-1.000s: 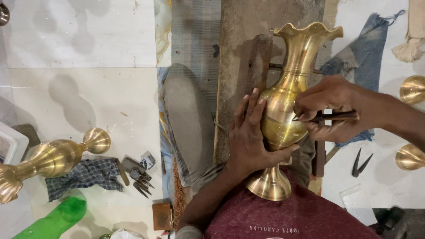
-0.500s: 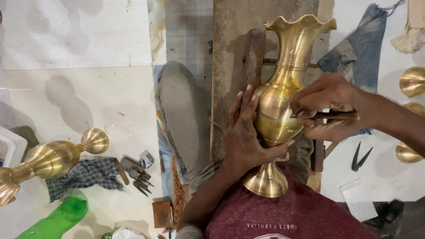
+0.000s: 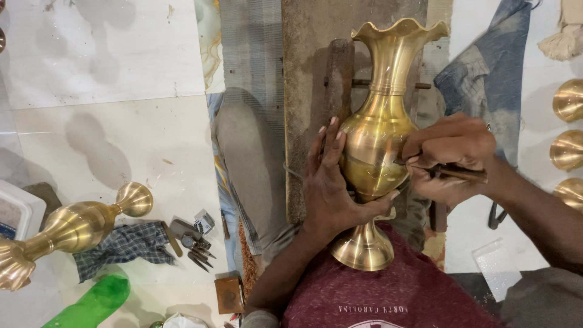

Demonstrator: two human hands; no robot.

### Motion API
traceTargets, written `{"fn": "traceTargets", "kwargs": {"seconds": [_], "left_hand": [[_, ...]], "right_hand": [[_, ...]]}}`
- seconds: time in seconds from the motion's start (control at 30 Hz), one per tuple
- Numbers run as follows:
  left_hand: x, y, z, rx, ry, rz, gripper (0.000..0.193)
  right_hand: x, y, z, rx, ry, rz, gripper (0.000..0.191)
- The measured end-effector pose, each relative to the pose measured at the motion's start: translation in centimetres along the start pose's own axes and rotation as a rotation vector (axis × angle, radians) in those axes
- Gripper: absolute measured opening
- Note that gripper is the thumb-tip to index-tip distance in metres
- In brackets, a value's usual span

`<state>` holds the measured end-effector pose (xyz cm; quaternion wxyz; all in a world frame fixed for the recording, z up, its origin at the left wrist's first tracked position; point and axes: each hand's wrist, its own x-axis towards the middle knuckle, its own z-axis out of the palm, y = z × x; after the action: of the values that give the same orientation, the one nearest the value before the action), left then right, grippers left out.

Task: The person sits on the floor holding a brass vase on a wooden board on their lap and engraves decorative lines onto its body with a hand scriber. They then hold a punch against the vase and strike it with a wooden mallet, alternating between engraving and hammering on the vase surface.

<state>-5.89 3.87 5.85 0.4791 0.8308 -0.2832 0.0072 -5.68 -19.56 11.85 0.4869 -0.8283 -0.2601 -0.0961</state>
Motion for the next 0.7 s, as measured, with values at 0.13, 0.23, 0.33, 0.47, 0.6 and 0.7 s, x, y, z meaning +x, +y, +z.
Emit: {"fn": "traceTargets", "kwargs": {"seconds": [0.13, 0.23, 0.33, 0.47, 0.6, 0.7], "left_hand": [[-0.1, 0.0, 0.2, 0.006, -0.011, -0.017, 0.132], [-0.2, 0.1, 0.3, 0.009, -0.011, -0.027, 0.133], [-0.2, 0.1, 0.4, 0.023, -0.011, -0.023, 0.135], [-0.2, 0.2, 0.4, 0.040, -0.016, -0.027, 0.136], [-0.2, 0.4, 0.4, 0.037, -0.012, -0.020, 0.137], [-0.2, 0.6, 0.5, 0.046, -0.006, -0.013, 0.137]], "right_hand": [[-1.0, -0.4, 0.7, -0.127, 0.112, 0.035, 0.028], [-1.9, -0.4, 1.2, -0.090, 0.151, -0.011, 0.026], [-2.6, -0.1, 2.1, -0.019, 0.273, -0.004, 0.025], [-3.1, -0.4, 3.5, -0.030, 0.381, 0.018, 0.034], [-3.9, -1.5, 4.5, 0.007, 0.444, 0.126, 0.034], [-5.0, -2.1, 4.8, 0.055, 0.453, 0.261, 0.033]]}}
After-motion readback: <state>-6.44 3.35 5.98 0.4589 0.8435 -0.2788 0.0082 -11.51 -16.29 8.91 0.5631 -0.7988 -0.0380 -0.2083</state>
